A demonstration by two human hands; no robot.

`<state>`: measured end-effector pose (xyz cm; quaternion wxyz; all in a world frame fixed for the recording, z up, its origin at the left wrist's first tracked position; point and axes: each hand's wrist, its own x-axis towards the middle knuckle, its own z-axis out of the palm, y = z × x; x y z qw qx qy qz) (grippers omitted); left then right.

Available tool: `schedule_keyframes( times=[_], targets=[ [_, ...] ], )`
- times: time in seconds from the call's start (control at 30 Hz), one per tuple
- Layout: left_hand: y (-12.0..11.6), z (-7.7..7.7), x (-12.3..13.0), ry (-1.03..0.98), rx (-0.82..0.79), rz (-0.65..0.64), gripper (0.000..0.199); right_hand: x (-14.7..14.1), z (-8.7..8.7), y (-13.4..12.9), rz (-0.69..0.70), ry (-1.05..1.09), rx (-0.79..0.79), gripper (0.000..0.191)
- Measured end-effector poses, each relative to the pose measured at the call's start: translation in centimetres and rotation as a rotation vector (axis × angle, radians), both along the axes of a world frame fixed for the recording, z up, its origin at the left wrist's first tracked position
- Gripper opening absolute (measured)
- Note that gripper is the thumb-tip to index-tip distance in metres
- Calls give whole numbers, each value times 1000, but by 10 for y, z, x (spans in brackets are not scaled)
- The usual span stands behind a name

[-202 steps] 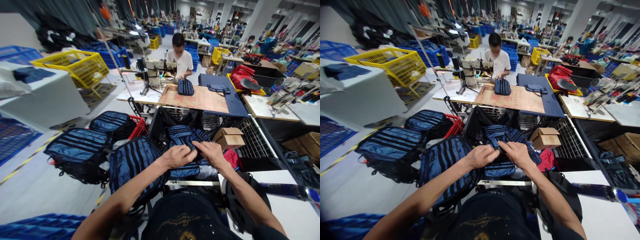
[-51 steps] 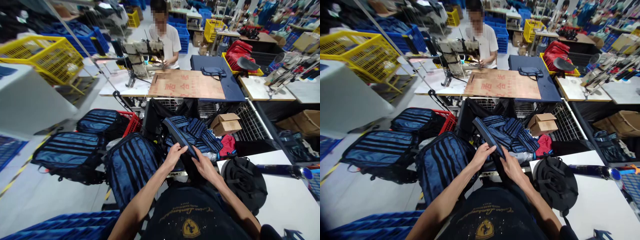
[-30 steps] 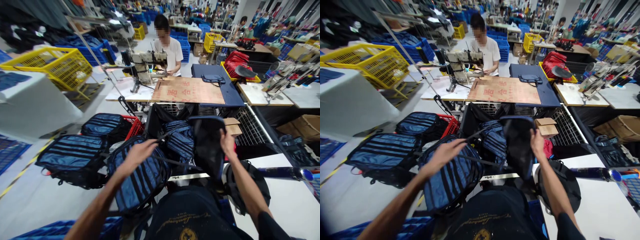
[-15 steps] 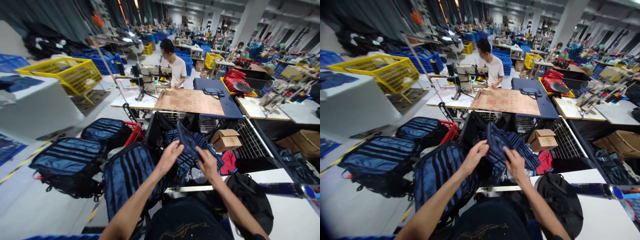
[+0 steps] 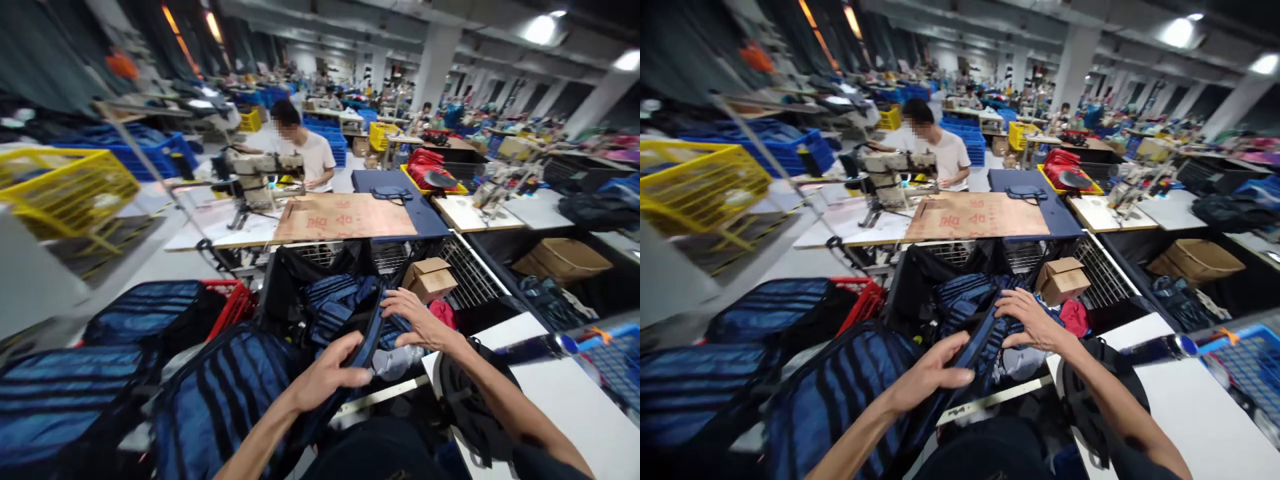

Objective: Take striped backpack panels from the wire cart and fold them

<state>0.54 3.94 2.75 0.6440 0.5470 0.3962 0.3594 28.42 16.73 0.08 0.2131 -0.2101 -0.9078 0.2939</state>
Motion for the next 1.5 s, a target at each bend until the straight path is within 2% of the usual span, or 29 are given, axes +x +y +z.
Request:
schedule_keyframes(
  times=[0.07,0.1,0.17,0.23,0.27,0.33,0.4,0.47,0.53,0.57,0.67,0.73,0.8,0.93,1.0,1.07,1.17,1.27,1.37,1.43,1.5],
  targets=[
    [-11,1,-10,-44,-146,-77,39,6,14,1,23,9,-74,70],
    [-16,-2,-16,-70,-207,-71,46,9,17,0,25,2,-122,69],
    [-25,-8,-27,-120,-268,-3,58,13,16,-4,22,-57,-273,68],
    [-31,-10,-35,-147,-282,46,53,20,11,-8,37,-129,-481,68],
    [-33,-10,-38,-134,-271,57,49,25,9,-9,56,-152,-587,68],
    [-34,-7,-42,-38,-213,62,54,37,8,-10,97,-164,-746,69],
    [-33,-7,-47,142,-105,61,56,46,11,-8,114,-174,-812,67],
    [-26,-14,-54,368,51,119,50,48,13,-8,82,-179,-816,62],
    [-12,-28,-59,601,276,252,41,39,11,-9,-20,-148,-754,53],
    [-2,-35,-62,698,439,338,36,32,9,-9,-89,-120,-678,46],
    [30,-50,-66,935,1049,506,19,9,0,-6,-298,-35,-284,22],
    [49,-49,-70,1098,1387,516,20,1,0,-3,-392,10,-51,17],
    [61,-39,-77,1252,1573,503,23,2,8,-2,-362,31,3,22],
    [68,-17,-100,1334,1752,576,21,16,34,-13,-67,3,-153,39],
    [69,-11,-106,1333,1820,594,19,19,40,-16,-30,-4,-168,37],
    [69,-9,-103,1358,1843,571,17,19,36,-11,-144,-4,-35,26],
    [69,-10,-88,1343,1795,500,12,24,16,10,-436,-82,371,10],
    [66,-13,-74,1254,1726,462,16,39,-2,32,-550,-219,675,19],
    [60,-10,-66,1205,1757,442,17,46,-3,36,-571,-229,773,23],
    [54,-2,-58,1170,1810,458,16,34,4,25,-566,-150,770,23],
    [47,9,-44,1121,1855,438,17,11,13,7,-461,-62,747,44]
  ],
)
